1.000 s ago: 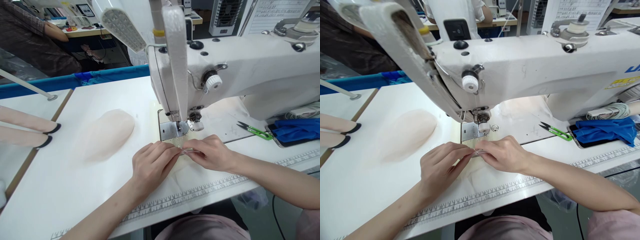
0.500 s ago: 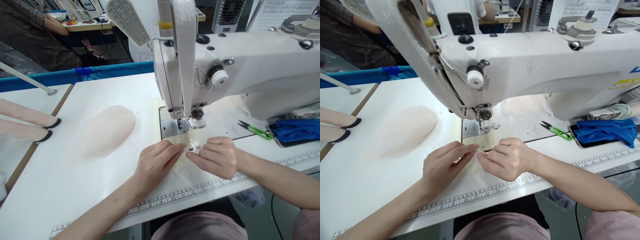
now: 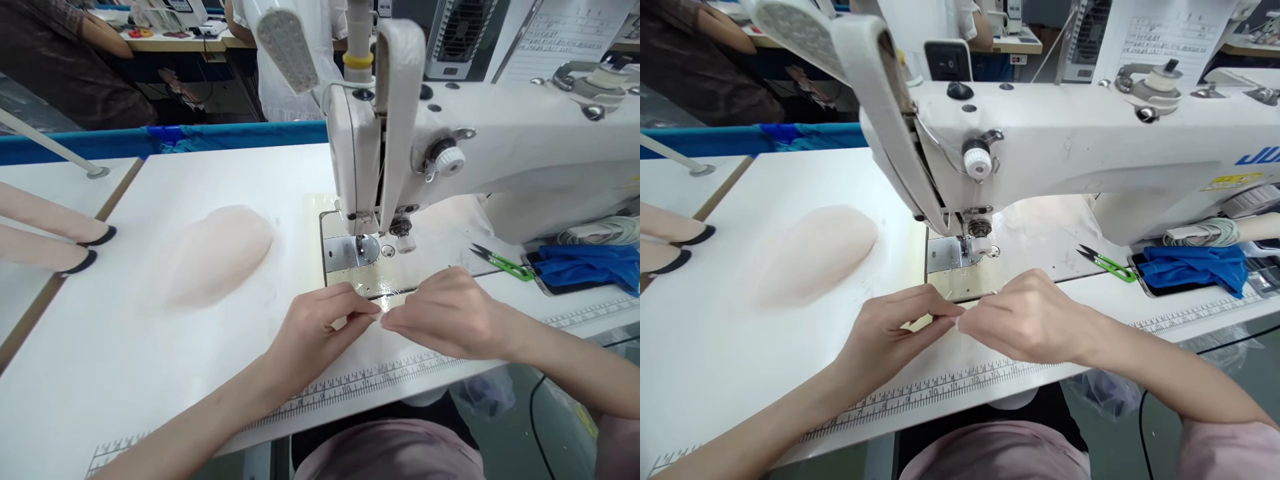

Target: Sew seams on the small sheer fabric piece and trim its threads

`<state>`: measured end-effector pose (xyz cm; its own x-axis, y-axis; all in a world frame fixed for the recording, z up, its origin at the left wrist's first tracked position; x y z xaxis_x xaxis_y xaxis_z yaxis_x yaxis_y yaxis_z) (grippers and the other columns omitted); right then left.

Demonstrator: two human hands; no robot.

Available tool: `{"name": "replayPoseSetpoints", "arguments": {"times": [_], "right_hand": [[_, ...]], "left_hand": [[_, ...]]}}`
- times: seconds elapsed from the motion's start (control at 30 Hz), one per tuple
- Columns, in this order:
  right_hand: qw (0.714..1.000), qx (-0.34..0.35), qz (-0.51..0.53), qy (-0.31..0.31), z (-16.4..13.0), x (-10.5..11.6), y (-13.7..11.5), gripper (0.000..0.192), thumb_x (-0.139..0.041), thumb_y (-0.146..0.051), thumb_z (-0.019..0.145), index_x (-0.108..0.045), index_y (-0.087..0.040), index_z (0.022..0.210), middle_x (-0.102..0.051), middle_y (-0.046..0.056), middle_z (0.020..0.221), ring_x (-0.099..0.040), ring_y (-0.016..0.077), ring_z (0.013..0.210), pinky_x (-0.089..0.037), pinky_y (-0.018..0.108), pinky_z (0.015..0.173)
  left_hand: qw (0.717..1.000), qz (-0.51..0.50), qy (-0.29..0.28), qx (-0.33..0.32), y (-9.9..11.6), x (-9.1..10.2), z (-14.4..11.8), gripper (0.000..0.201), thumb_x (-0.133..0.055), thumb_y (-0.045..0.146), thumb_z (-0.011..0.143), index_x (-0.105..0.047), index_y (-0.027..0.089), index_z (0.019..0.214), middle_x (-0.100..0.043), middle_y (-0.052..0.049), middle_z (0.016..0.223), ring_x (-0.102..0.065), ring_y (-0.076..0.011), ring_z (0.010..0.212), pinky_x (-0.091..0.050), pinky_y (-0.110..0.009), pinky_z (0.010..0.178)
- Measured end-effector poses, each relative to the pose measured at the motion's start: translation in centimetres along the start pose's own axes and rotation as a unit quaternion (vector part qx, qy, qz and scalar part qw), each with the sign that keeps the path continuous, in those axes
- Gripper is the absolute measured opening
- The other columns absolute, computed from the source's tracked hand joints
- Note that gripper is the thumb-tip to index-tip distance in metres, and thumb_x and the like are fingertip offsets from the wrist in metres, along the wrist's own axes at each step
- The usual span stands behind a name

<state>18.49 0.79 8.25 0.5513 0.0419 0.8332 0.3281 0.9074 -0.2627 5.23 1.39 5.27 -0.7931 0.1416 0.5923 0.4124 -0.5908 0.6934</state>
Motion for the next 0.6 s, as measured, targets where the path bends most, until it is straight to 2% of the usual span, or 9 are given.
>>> {"name": "replayPoseSetpoints", "arguments": {"times": [0.03,0.1,0.17,0.23,0.3,0.4,0.5,0.6], "right_hand": [[0.996,-0.064,0.058,-0.035,0.2,-0.2,0.7,0.011,-0.056,-0.019,0.092,-0.066,-0.016,0.088,-0.055,-0.007,0.055,-0.041,0.0049,0.045,-0.030,0.022,0.044],[0.964,-0.184,0.151,-0.117,0.3,-1.5,2.1,0.012,-0.057,-0.023,0.092,-0.067,-0.018,0.087,-0.051,-0.009,0.051,-0.040,0.0038,0.043,-0.031,0.020,0.045],[0.939,-0.255,0.175,-0.154,0.4,-2.8,3.6,0.011,-0.061,-0.022,0.088,-0.068,-0.019,0.081,-0.046,-0.010,0.048,-0.041,0.0038,0.043,-0.031,0.018,0.046],[0.936,-0.282,0.155,-0.141,0.6,-3.9,5.2,0.011,-0.061,-0.019,0.086,-0.068,-0.019,0.077,-0.048,-0.009,0.050,-0.045,0.0047,0.048,-0.032,0.019,0.051],[0.940,-0.296,0.123,-0.115,0.7,-4.9,6.6,0.012,-0.059,-0.019,0.086,-0.069,-0.019,0.079,-0.052,-0.007,0.055,-0.047,0.0057,0.052,-0.032,0.020,0.053],[0.939,-0.317,0.091,-0.099,0.5,-6.1,8.0,0.014,-0.056,-0.021,0.088,-0.069,-0.021,0.087,-0.054,-0.007,0.057,-0.048,0.0067,0.053,-0.030,0.022,0.055],[0.939,-0.324,0.068,-0.097,0.4,-6.5,8.4,0.015,-0.055,-0.023,0.089,-0.070,-0.022,0.090,-0.057,-0.006,0.060,-0.048,0.0071,0.055,-0.030,0.022,0.055],[0.943,-0.315,0.050,-0.091,0.4,-6.6,8.3,0.017,-0.053,-0.025,0.091,-0.070,-0.022,0.090,-0.060,-0.005,0.061,-0.050,0.0080,0.056,-0.030,0.023,0.055]], "left_hand": [[0.999,-0.026,-0.024,0.037,-0.5,-0.3,0.0,0.009,-0.063,0.013,0.085,-0.069,0.020,0.083,-0.066,0.003,0.069,-0.059,-0.0077,0.059,-0.043,-0.017,0.049],[0.991,-0.051,-0.077,0.102,-1.7,-1.1,-0.1,0.007,-0.065,0.019,0.084,-0.069,0.022,0.080,-0.067,0.004,0.068,-0.058,-0.0087,0.057,-0.042,-0.020,0.049],[0.989,-0.003,-0.097,0.114,-2.8,-1.8,-0.1,0.008,-0.065,0.021,0.084,-0.069,0.023,0.077,-0.067,0.005,0.067,-0.058,-0.0108,0.058,-0.042,-0.024,0.054],[0.990,0.095,-0.063,0.080,-3.4,-1.9,0.1,0.009,-0.064,0.019,0.084,-0.067,0.022,0.076,-0.067,0.004,0.070,-0.060,-0.0136,0.064,-0.041,-0.030,0.062],[0.982,0.184,-0.016,0.049,-3.7,-1.8,0.2,0.004,-0.065,0.017,0.082,-0.065,0.021,0.084,-0.068,0.002,0.078,-0.061,-0.0170,0.072,-0.039,-0.034,0.068],[0.964,0.266,0.021,0.016,-3.7,-1.7,0.2,0.022,-0.067,0.020,0.081,-0.061,0.018,0.103,-0.068,-0.004,0.094,-0.061,-0.0219,0.084,-0.040,-0.037,0.072],[0.937,0.339,0.038,-0.073,-2.3,-1.8,-0.1,0.016,-0.063,0.019,0.085,-0.063,0.019,0.101,-0.069,-0.005,0.100,-0.060,-0.0228,0.087,-0.040,-0.039,0.075],[0.898,0.405,0.035,-0.170,-0.6,-2.3,-0.7,0.012,-0.061,0.010,0.086,-0.066,0.017,0.095,-0.073,-0.002,0.102,-0.062,-0.0204,0.086,-0.038,-0.039,0.077]]}}
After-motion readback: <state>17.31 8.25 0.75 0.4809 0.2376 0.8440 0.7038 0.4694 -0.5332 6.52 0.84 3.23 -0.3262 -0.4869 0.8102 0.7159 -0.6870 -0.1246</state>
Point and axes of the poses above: each hand's wrist, its own z-axis towards the middle knuckle, its own x-axis out of the back of the hand, y = z × x, the point moved 7 cm from there along z, towards the middle knuckle
